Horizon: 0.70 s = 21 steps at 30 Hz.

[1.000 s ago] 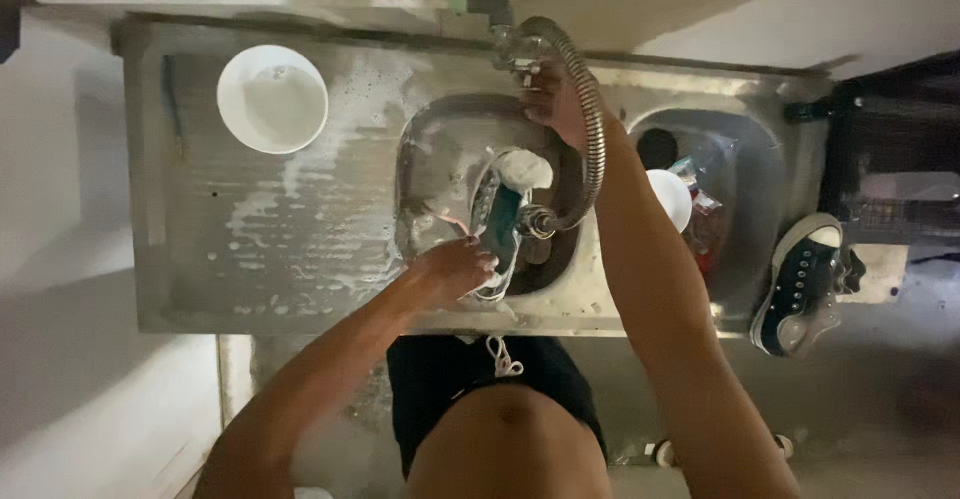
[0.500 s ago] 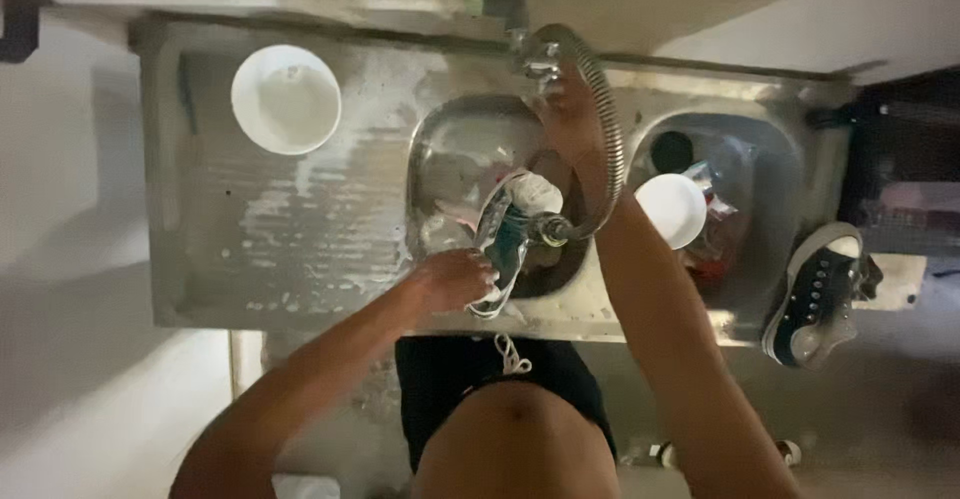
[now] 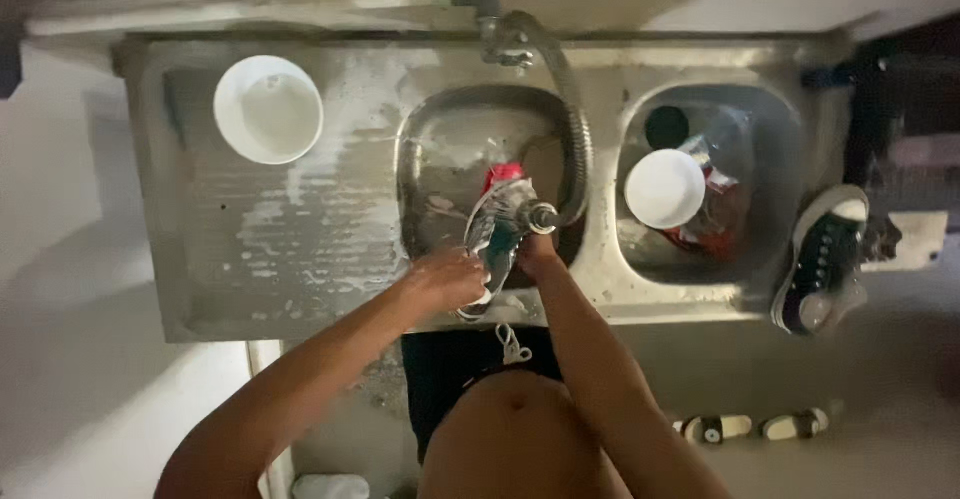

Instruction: The person cleans a shoe and then a second shoe over a sink, first scrubbing one shoe with a pink brush and soapy water, then rinsing it under a faucet, and finally rinsing a second shoe under the faucet.

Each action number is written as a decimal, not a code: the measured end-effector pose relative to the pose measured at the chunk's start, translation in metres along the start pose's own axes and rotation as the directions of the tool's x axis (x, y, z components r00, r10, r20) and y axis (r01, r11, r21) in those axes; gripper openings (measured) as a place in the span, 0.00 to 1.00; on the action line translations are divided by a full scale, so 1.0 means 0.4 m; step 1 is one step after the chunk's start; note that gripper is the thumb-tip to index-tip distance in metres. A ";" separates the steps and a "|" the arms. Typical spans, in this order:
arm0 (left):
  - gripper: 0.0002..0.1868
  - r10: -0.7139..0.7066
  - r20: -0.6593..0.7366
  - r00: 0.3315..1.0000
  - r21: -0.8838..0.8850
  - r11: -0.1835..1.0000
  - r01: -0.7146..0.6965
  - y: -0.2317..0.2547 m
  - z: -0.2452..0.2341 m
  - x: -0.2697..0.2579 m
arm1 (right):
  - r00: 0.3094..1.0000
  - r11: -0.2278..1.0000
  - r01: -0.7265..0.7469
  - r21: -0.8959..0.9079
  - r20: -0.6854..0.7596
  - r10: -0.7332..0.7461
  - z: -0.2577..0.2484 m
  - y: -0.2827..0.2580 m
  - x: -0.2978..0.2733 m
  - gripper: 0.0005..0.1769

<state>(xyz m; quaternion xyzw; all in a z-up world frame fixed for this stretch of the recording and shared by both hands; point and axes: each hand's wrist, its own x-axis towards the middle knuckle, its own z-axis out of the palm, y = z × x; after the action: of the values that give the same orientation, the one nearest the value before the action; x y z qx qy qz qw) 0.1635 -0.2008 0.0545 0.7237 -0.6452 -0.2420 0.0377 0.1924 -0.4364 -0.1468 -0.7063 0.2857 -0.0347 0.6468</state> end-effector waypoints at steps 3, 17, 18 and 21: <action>0.15 -0.352 -0.246 0.903 -0.049 0.935 0.351 0.029 -0.005 -0.025 | 0.984 0.989 0.145 0.006 0.102 -0.145 0.004 0.032 0.007 0.28; 0.16 -0.460 0.176 0.870 -0.017 0.883 0.470 0.037 0.185 -0.195 | 0.539 0.266 -0.820 0.507 0.526 0.658 0.115 -0.063 -0.187 0.25; 0.16 -0.461 0.173 0.870 -0.016 0.882 0.471 0.042 0.177 -0.187 | 0.541 0.269 -0.819 0.507 0.526 0.657 0.102 -0.113 -0.189 0.25; 0.18 -0.454 0.146 0.879 0.101 0.891 0.443 0.035 0.176 -0.144 | 0.661 0.446 -0.743 0.499 0.443 0.606 0.065 -0.268 -0.187 0.18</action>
<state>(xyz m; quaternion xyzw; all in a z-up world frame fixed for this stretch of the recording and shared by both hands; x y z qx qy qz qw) 0.1197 -0.1301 0.0149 0.8315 -0.4685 -0.2826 -0.0964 0.1793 -0.3799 -0.0272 -0.2640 0.4467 0.2016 0.8307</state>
